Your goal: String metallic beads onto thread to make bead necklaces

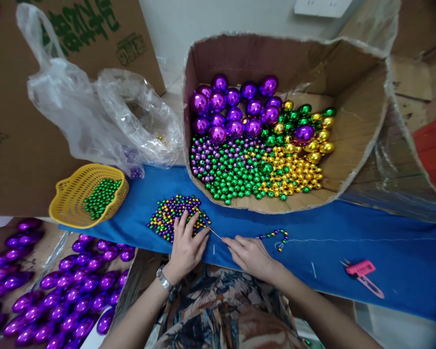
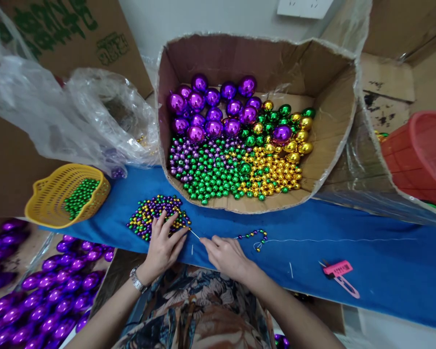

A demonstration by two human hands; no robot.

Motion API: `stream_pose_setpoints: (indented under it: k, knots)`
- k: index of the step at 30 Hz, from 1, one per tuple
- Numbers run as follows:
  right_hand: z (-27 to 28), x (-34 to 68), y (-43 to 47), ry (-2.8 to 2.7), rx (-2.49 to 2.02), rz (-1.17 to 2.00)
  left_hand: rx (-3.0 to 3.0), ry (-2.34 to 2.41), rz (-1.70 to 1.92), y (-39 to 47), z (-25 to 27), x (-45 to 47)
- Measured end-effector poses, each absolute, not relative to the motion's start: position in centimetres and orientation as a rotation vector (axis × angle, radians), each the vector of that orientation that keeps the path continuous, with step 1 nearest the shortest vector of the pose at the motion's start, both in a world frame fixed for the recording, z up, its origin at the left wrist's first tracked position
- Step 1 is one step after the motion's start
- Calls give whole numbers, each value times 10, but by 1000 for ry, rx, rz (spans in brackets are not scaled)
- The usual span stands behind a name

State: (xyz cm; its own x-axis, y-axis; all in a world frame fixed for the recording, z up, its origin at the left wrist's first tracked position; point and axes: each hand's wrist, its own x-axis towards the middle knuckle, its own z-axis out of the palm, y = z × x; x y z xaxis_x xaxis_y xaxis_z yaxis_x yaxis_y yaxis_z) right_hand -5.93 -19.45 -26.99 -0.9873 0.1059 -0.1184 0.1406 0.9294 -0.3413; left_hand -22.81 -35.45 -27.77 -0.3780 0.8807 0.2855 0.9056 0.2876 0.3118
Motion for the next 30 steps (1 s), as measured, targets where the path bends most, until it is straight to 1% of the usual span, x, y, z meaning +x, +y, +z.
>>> stream_pose_setpoints:
  k: [6,11,17,30]
  knots:
    - [-275,-67,-198,3069,154,-423,-1754,-2459,-726,-355,-274,-227]
    - [-276,-70,-191,3149,220,-491,-1655,-2482,-768,-352,-272,-232]
    - [-277,-80,-185,3074,352,-475,-1583,-2508,-720,-346,-275,-240]
    - [-272,-93,-182,3053,245,-503,-1538,-2521,-701,-343,-275,-247]
